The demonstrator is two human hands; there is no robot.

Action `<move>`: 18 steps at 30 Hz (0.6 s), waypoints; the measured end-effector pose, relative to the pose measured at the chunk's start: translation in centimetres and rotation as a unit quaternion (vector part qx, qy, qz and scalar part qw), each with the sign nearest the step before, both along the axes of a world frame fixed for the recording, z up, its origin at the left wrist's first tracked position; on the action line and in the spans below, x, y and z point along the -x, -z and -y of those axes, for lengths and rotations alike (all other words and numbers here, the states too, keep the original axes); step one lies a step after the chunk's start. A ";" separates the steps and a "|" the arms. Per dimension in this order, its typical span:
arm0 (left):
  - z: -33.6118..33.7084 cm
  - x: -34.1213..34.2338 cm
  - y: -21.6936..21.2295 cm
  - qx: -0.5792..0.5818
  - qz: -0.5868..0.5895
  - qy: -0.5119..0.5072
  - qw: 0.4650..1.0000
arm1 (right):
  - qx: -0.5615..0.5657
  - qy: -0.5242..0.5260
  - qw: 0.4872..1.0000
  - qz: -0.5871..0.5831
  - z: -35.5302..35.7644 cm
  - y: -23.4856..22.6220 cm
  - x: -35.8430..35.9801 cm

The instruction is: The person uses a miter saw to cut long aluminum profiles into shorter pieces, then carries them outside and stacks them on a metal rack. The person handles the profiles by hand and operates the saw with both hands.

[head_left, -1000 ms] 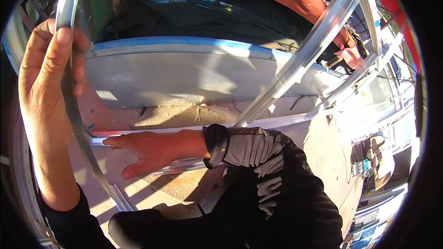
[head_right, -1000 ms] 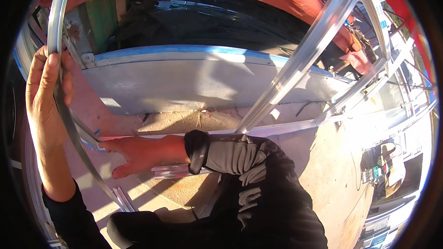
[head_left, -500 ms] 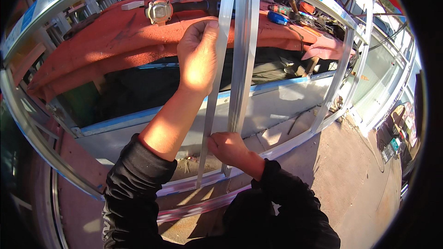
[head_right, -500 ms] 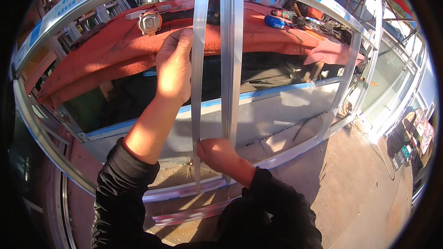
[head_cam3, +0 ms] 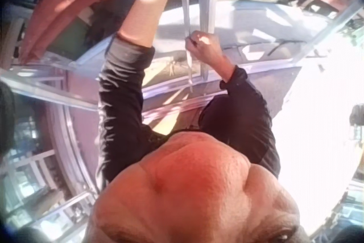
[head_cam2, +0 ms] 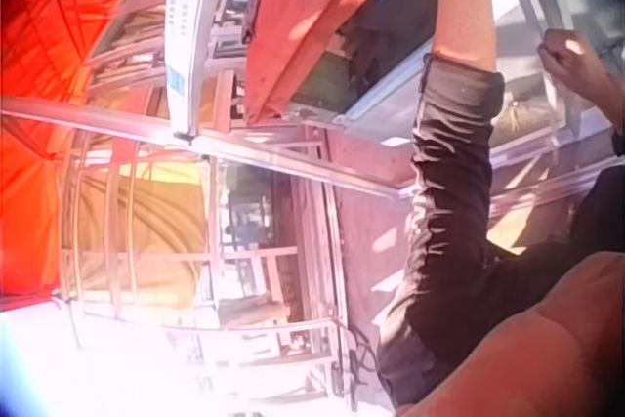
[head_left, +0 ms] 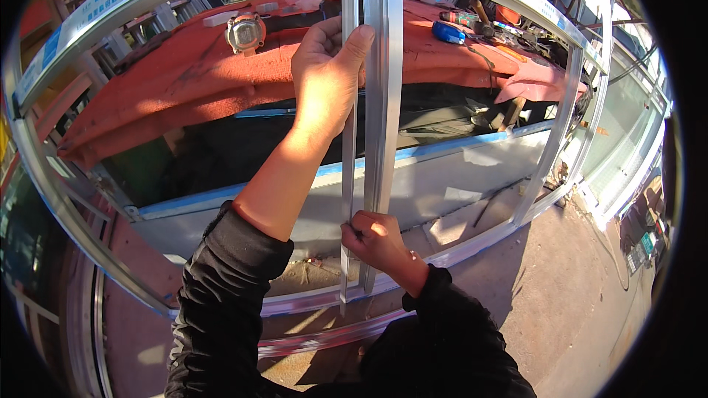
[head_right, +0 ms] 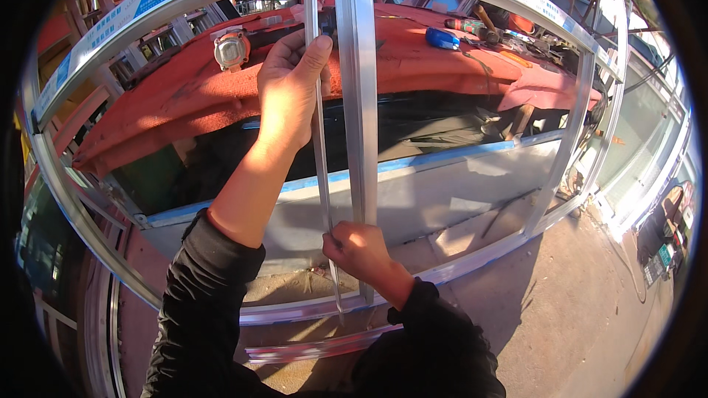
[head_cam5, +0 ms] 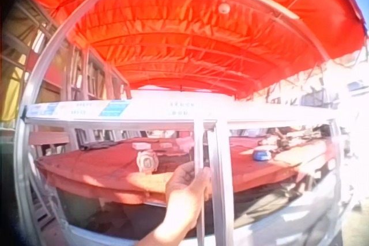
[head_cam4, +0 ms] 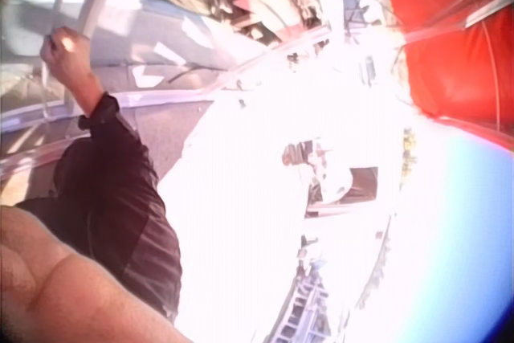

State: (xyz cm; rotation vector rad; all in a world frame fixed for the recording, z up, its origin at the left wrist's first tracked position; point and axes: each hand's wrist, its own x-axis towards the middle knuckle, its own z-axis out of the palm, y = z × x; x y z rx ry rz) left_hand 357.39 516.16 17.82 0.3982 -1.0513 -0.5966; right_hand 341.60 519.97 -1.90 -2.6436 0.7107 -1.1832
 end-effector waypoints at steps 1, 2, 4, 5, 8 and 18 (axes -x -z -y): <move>0.3 0.4 0.1 0.008 0.024 -0.038 0.999 | -0.011 0.026 1.000 -0.009 0.0 0.0 0.3; 0.5 0.5 0.3 -0.029 0.047 -0.051 0.997 | -0.015 0.055 0.998 -0.021 0.0 0.0 0.5; 0.8 0.9 0.7 -0.073 0.080 -0.051 0.993 | -0.017 0.120 0.991 -0.061 0.2 -0.1 0.9; 0.9 1.0 0.8 -0.081 0.085 -0.053 0.992 | -0.024 0.136 0.988 -0.074 0.2 -0.2 1.0; 1.4 1.1 1.0 -0.112 0.096 -0.055 0.988 | -0.020 0.158 0.983 -0.096 0.7 -0.4 1.3; 2.0 0.8 0.7 -0.113 0.048 -0.028 0.992 | -0.021 0.147 0.984 -0.094 1.3 -1.3 1.5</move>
